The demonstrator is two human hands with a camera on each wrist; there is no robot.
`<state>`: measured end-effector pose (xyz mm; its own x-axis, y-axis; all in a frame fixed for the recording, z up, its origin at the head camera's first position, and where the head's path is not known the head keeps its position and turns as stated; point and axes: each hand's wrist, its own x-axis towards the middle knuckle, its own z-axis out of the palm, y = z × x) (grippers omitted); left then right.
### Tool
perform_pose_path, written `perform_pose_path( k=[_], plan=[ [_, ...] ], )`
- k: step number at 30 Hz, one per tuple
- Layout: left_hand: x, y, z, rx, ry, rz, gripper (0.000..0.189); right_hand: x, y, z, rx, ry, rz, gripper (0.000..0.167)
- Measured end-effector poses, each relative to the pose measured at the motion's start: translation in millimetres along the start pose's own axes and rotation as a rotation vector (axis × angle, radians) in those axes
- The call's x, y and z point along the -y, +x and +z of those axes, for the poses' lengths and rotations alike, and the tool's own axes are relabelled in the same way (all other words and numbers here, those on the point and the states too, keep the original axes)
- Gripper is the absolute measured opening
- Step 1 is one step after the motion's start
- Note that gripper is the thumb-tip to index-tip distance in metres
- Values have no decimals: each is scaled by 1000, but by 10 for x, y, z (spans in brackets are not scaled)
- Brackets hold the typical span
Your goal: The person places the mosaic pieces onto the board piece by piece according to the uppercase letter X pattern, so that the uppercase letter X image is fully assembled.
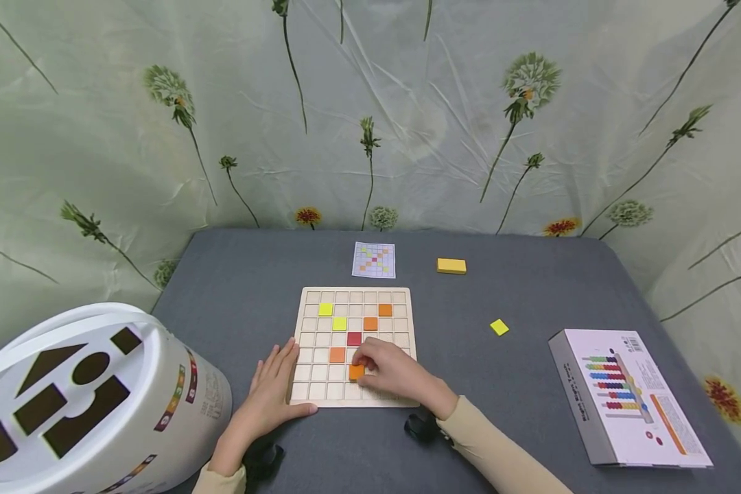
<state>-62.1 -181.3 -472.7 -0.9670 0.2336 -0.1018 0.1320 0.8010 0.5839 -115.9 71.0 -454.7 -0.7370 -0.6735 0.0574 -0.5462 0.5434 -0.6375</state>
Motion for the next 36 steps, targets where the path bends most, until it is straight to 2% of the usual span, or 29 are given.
perform_pose_path(
  k=[5,11,15,21,25,29,33,36],
  plan=[
    [9,-2,-12,-1,4,16,110,208,266,145,49,-87,-42,16],
    [12,-5,-21,2,7,17,111,345,459,272,25,-211,-71,15],
    [11,-5,-25,4,10,13,111,382,509,317,21,-227,-42,15],
    [0,-7,-28,3,3,17,111,370,497,287,48,-180,-21,16],
    [-2,-5,-18,3,-2,22,111,276,392,123,17,-59,22,18],
    [1,6,1,3,-6,12,111,28,161,-156,-88,52,106,16],
    [6,4,9,3,-3,-1,112,-348,-170,-417,-227,79,224,15],
    [12,2,10,2,1,2,112,-637,-430,-570,-317,45,319,16]
  ],
)
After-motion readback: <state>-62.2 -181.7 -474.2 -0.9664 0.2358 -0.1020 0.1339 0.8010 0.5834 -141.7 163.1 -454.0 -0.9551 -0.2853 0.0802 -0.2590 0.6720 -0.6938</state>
